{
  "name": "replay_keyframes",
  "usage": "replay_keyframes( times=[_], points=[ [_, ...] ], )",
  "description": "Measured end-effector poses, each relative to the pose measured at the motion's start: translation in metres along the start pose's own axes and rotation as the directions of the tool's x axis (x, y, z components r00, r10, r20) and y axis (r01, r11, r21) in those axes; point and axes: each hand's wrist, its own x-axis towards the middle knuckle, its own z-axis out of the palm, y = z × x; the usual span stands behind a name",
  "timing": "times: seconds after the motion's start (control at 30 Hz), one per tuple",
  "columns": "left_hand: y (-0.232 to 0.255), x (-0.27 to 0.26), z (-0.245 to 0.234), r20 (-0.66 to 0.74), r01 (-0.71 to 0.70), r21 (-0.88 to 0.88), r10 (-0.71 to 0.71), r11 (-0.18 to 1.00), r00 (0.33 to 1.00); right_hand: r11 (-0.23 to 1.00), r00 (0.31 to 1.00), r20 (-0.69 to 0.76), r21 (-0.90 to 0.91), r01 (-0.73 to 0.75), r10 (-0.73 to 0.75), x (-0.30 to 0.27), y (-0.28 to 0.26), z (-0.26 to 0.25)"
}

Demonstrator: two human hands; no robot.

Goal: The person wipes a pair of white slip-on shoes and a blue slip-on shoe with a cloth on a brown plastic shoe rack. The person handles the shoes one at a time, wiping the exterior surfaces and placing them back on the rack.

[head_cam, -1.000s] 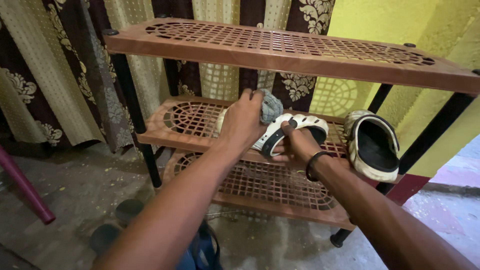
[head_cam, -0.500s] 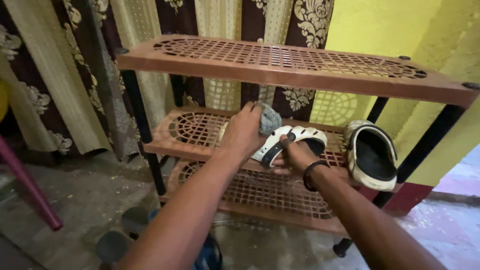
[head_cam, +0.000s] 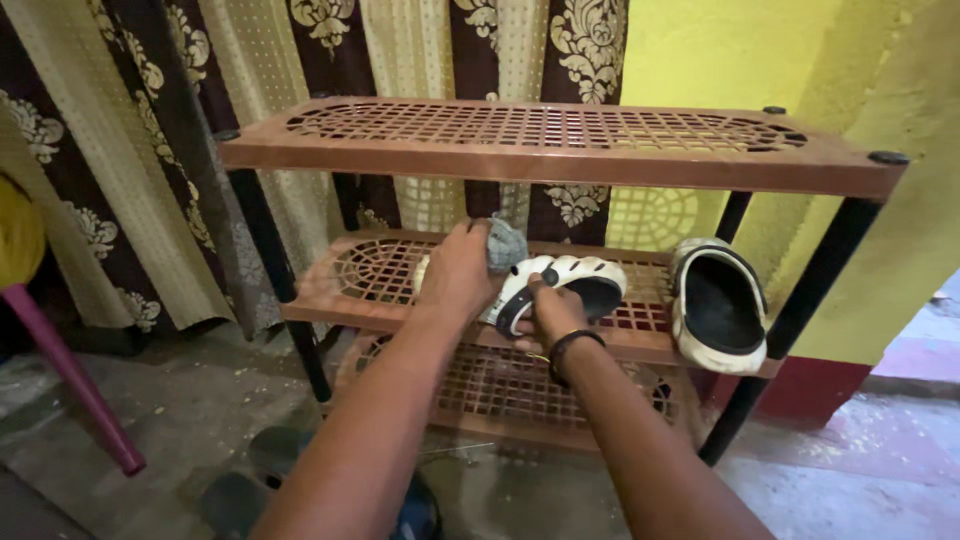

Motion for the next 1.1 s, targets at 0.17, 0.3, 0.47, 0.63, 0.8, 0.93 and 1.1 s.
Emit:
replay_keyframes(
  times=[0.17, 0.3, 0.47, 0.63, 0.8, 0.93, 1.1],
  points=[
    [0.007, 0.001, 0.004, 0.018, 0.088, 0.014, -0.088, 0.996, 0.996, 0.996, 0.986, -0.145, -0.024, 0.082, -0.085, -0.005, 0.003, 0.010],
    [0.004, 0.004, 0.004, -0.002, 0.109, -0.015, -0.109, 0.994, 0.994, 0.998, 0.991, -0.128, 0.040, 0.046, -0.041, -0.014, -0.009, 0.013],
    [-0.006, 0.003, 0.012, -0.119, 0.050, -0.084, -0.060, 0.995, 0.991, 0.995, 0.987, -0.141, 0.053, 0.082, -0.074, 0.002, -0.007, 0.013],
    [-0.009, 0.004, 0.011, -0.053, 0.094, -0.130, -0.101, 0.987, 0.993, 0.973, 0.974, -0.139, 0.125, 0.196, -0.179, 0.028, 0.002, 0.008],
    [-0.018, 0.005, 0.007, -0.164, -0.039, -0.116, 0.019, 0.992, 0.986, 0.934, 0.996, 0.025, 0.352, 0.067, -0.080, 0.030, -0.012, 0.003],
    [-0.019, 0.005, 0.004, -0.159, 0.036, -0.212, -0.071, 0.977, 0.985, 0.909, 0.979, 0.067, 0.389, 0.150, -0.190, 0.022, -0.014, 0.010],
    [-0.035, 0.005, 0.003, -0.420, -0.035, -0.147, -0.030, 0.988, 0.907, 0.855, 0.941, 0.203, 0.500, 0.139, -0.272, 0.032, -0.009, 0.034]
  ],
)
